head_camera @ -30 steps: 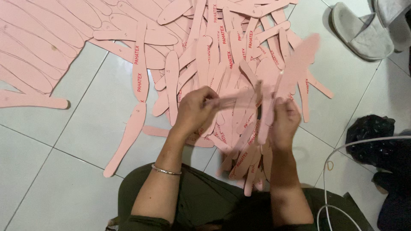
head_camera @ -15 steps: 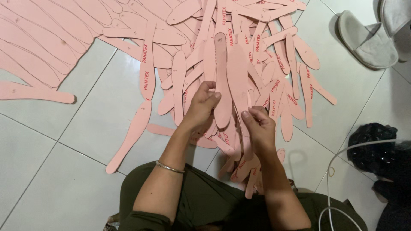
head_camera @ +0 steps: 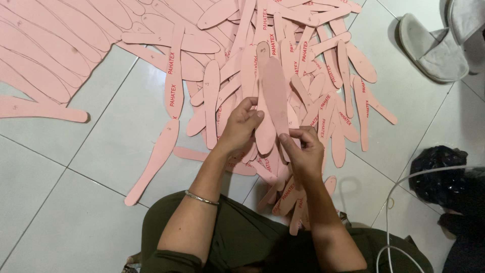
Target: The person sits on the floor among a large pile of pink foam shoe insoles, picking up individual insoles, aligning them, and gathering them into stacks on their lap and beside them. They repeatedly take insoles from the pile, match them, and add them to the accumulated stacks.
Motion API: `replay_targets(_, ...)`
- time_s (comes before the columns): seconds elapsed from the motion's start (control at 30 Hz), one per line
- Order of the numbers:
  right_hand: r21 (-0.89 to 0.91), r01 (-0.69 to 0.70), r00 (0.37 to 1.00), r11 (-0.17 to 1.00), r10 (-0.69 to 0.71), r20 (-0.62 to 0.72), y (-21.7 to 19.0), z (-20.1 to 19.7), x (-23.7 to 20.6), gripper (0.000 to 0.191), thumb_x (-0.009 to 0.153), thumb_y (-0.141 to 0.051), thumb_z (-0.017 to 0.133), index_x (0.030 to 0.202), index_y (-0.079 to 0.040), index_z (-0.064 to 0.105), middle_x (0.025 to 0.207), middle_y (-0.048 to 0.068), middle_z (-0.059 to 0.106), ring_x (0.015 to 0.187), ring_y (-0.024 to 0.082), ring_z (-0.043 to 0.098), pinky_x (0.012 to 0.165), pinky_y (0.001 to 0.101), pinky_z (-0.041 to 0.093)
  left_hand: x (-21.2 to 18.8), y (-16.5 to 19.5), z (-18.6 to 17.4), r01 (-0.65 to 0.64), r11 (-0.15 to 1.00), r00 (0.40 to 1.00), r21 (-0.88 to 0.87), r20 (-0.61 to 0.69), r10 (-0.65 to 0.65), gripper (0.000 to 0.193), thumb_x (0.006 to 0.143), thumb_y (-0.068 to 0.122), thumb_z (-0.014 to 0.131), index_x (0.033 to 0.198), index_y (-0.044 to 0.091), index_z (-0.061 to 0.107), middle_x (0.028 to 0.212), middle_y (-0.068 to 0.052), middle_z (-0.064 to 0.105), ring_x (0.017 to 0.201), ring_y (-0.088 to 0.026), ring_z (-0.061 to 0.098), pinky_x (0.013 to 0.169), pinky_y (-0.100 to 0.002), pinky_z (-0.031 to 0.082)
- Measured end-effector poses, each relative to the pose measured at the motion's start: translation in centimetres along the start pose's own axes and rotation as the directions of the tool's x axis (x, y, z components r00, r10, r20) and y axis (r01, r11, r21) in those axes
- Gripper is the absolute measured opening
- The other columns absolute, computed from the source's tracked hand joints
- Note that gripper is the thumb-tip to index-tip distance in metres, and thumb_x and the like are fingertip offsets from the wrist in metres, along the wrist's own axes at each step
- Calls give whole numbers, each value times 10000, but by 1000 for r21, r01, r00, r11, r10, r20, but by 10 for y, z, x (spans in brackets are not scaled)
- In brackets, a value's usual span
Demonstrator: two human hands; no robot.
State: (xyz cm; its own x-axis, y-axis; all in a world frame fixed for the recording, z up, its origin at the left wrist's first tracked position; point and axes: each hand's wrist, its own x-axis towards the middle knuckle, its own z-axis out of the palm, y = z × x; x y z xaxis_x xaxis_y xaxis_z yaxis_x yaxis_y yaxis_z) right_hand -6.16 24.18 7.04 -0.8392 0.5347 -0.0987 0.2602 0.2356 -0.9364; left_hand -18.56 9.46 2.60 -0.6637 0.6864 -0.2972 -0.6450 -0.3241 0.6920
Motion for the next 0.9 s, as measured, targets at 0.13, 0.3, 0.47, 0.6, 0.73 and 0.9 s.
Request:
replay_targets(0.13,-28,-23,1000,999,23,4,-6,1,-3,137,882,-95,791,979,-4,757,1023,29,592,972,111,584,874,243,475,-1,3,2,-35,998,999,-54,24,36,305,1066,115,552,1346,12,484,988,-96,715,841,-121,688,710,-270,572)
replay_targets(0.3,-50,-19,1000,999,20,21,-7,0,-1,130,872,-106,798,952,-13,754,1009,28,598,966,113,599,884,249,488,-1,5,5,-35,999,999,-2,-15,35,311,1034,122,563,1312,-5,506,1006,-101,735,885,-123,710,758,-264,588)
replay_targets(0.47,-106,-24,999,994,27,22,-2,2,-1,186,842,-128,829,957,-5,749,1000,36,609,984,124,607,889,252,485,-4,7,8,-72,990,995,118,-62,80,282,1036,128,612,1262,-27,543,1001,-119,739,873,-90,656,755,-234,533)
replay_targets(0.6,-26,-38,994,999,41,100,2,0,-1,187,857,-31,732,1039,14,732,1049,45,600,996,126,596,903,238,471,-4,8,11,-106,981,978,161,-162,132,238,1019,111,643,1189,-36,566,1004,-98,731,868,-75,644,746,-231,534)
replay_targets(0.73,179,-191,974,965,164,157,8,-7,1,378,858,89,546,1209,18,669,1126,60,612,961,95,555,839,207,457,-2,13,8,-126,974,946,187,-273,175,218,988,93,638,1163,-19,572,967,-91,736,827,-82,671,721,-229,548)
replay_targets(0.9,269,-194,976,943,159,146,13,-8,7,590,827,160,534,1389,0,454,1174,94,597,924,75,565,758,197,488,-5,20,8,-126,982,941,144,-295,164,200,979,83,628,1138,-16,558,919,-106,740,756,-85,665,666,-241,548)
